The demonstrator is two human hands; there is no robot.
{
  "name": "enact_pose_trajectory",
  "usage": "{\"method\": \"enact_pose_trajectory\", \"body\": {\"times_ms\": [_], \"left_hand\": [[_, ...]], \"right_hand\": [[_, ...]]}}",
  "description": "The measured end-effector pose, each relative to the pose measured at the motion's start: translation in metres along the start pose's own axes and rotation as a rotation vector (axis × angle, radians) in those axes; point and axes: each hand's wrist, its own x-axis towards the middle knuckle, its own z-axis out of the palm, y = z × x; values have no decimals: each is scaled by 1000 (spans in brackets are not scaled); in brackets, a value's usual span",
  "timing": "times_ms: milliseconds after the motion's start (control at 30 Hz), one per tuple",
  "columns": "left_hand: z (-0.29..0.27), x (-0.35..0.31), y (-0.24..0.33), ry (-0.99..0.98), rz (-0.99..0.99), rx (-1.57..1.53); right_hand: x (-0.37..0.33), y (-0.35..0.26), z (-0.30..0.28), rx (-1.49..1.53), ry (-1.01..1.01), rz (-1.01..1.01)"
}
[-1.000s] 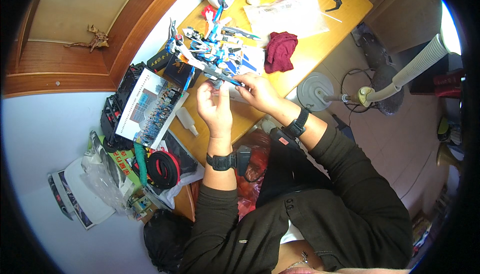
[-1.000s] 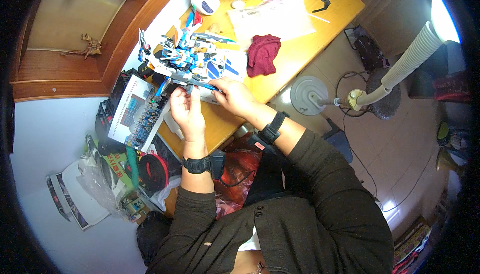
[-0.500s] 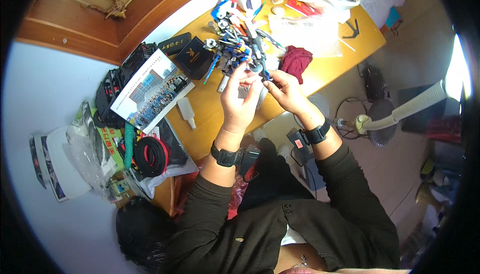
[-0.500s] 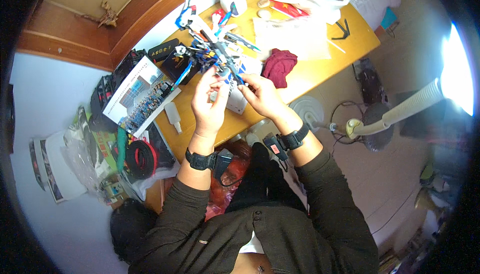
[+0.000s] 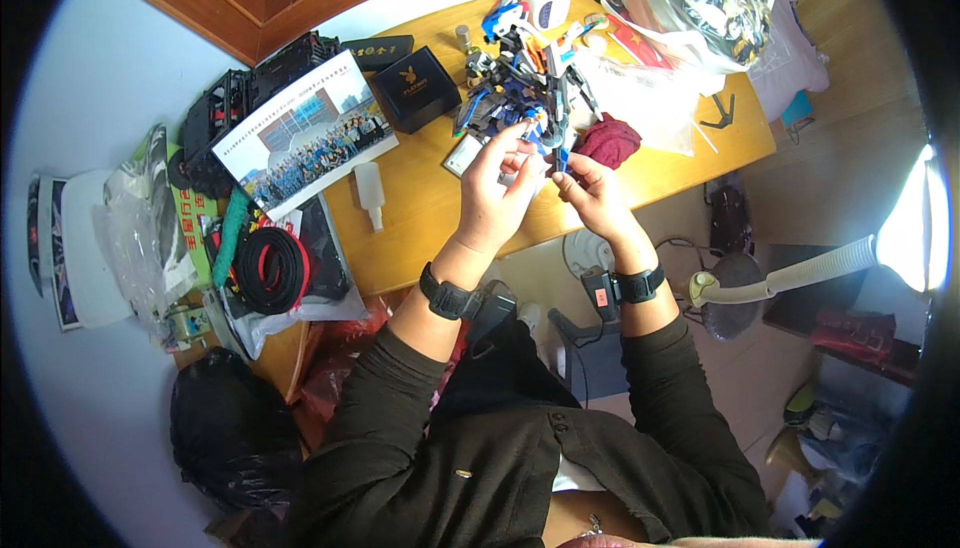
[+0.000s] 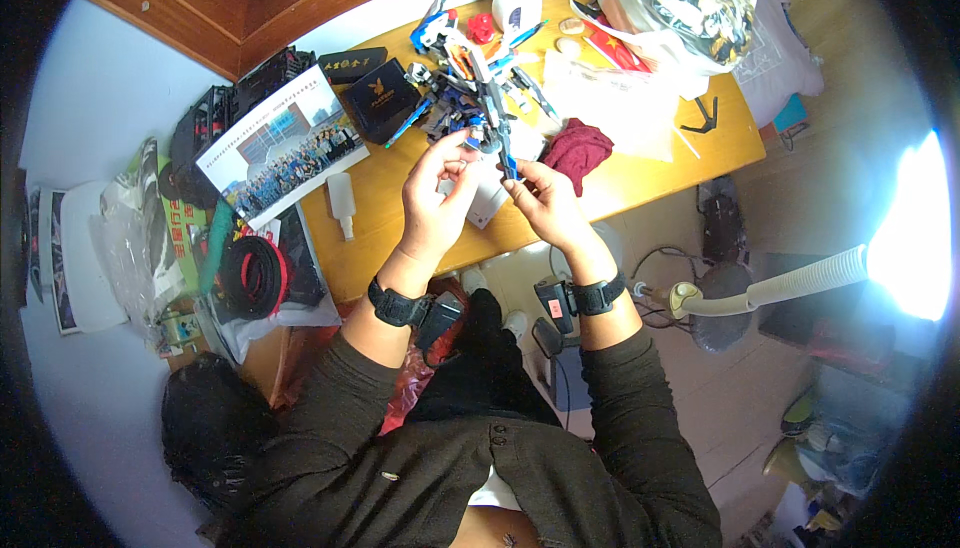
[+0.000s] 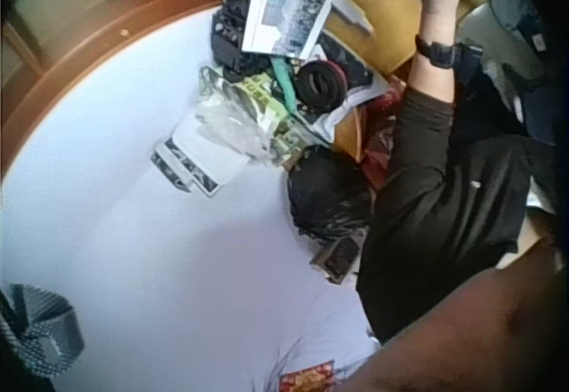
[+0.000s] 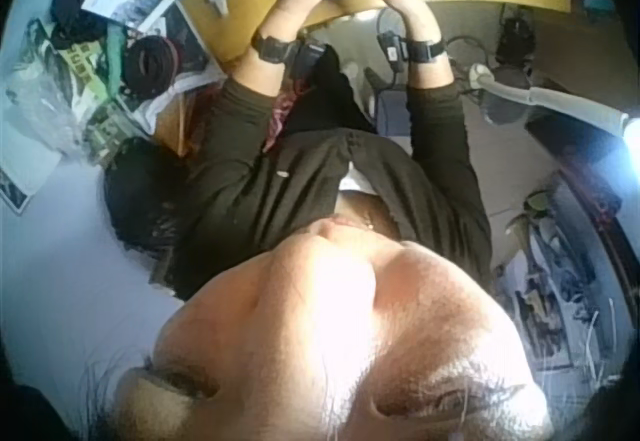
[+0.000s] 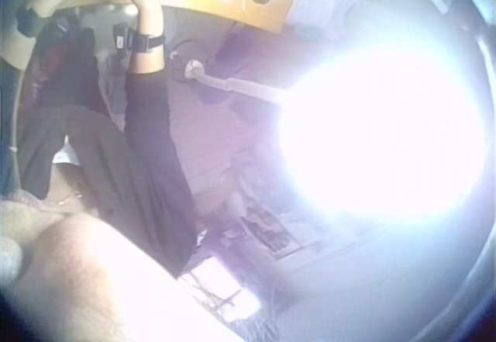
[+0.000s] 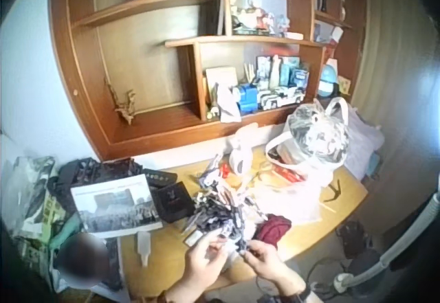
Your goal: The person assembles a blue and white model kit by hand, connecting small plastic parts and snapping them together. They then place the assembled model on a shelf and arrange other small figurines and boxes nearby.
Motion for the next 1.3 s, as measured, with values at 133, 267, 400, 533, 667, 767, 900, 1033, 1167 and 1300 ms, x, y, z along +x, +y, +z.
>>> {"method": "enact_pose_trajectory", "body": {"times_ms": [133, 267, 400, 533, 667, 767, 900, 1033, 1167, 1300], "left_hand": [[-1, -2, -1, 11, 12, 7], [-2, -5, -3, 29, 9, -10], [-3, -5, 1, 37, -13, -74], [0, 1, 12, 40, -18, -190], [2, 4, 28, -36, -8, -262], [9, 5, 36, 10, -39, -301], [11, 2, 38, -19, 22, -253], [9, -1, 37, -28, -27, -258], [7, -3, 41, -114, -179, -380], [-1, -6, 48, -254, -226, -551]], "right_hand": [[-2, 2, -3, 21, -9, -2], [-7, -3, -5, 92, -89, 32], [-15, -10, -3, 169, -172, 44], [-26, -14, 2, 265, -226, 56], [-36, -15, 5, 419, -334, 92], [-40, -15, 8, 470, -409, 87], [-45, -15, 12, 554, -508, 65], [-46, -16, 12, 577, -539, 52], [-46, -18, 13, 650, -582, 50], [-46, -18, 16, 750, -600, 52]]}}
